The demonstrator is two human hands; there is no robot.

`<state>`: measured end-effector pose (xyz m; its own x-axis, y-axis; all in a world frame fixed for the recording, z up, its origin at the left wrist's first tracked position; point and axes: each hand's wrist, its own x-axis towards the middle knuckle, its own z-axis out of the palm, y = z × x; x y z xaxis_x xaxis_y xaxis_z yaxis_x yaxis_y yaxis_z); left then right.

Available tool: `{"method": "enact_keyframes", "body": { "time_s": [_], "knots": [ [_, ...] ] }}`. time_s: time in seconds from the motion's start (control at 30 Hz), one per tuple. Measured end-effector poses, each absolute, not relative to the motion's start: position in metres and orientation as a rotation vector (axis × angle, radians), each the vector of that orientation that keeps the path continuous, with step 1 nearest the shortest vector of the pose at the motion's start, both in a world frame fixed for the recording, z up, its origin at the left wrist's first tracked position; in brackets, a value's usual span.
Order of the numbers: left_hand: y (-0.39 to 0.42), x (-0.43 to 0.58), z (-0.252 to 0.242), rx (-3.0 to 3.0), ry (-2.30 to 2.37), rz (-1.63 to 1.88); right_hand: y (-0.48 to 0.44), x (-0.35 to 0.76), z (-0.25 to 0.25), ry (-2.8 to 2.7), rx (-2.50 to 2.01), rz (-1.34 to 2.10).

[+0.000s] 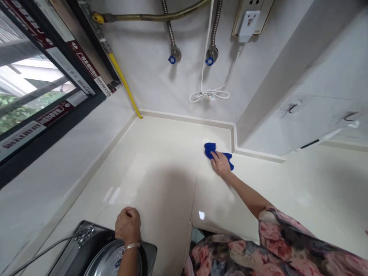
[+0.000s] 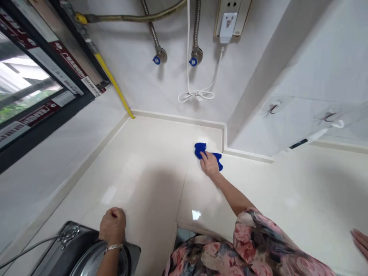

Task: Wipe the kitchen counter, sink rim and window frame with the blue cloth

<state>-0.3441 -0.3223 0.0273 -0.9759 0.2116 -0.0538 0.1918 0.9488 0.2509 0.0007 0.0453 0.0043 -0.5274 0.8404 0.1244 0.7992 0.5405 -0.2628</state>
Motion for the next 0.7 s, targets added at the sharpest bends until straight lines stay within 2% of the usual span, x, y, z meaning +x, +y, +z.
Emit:
{"method": "enact_keyframes", "body": {
  "time_s": [0.17, 0.43, 0.7],
  "knots": [
    [-0.326, -0.348, 0.024, 0.310, 2.966, 0.381, 0.123, -0.015, 0.004, -2.281, -1.825, 0.026],
    [-0.335, -0.352, 0.018, 0.336, 2.939, 0.352, 0.221, -0.034, -0.008, -2.031, -2.130, -0.019],
    [-0.343, -0.350, 0.004, 0.422, 2.919, 0.490, 0.227, -0.056, 0.000, -1.930, -2.263, 0.018]
  ]
}}
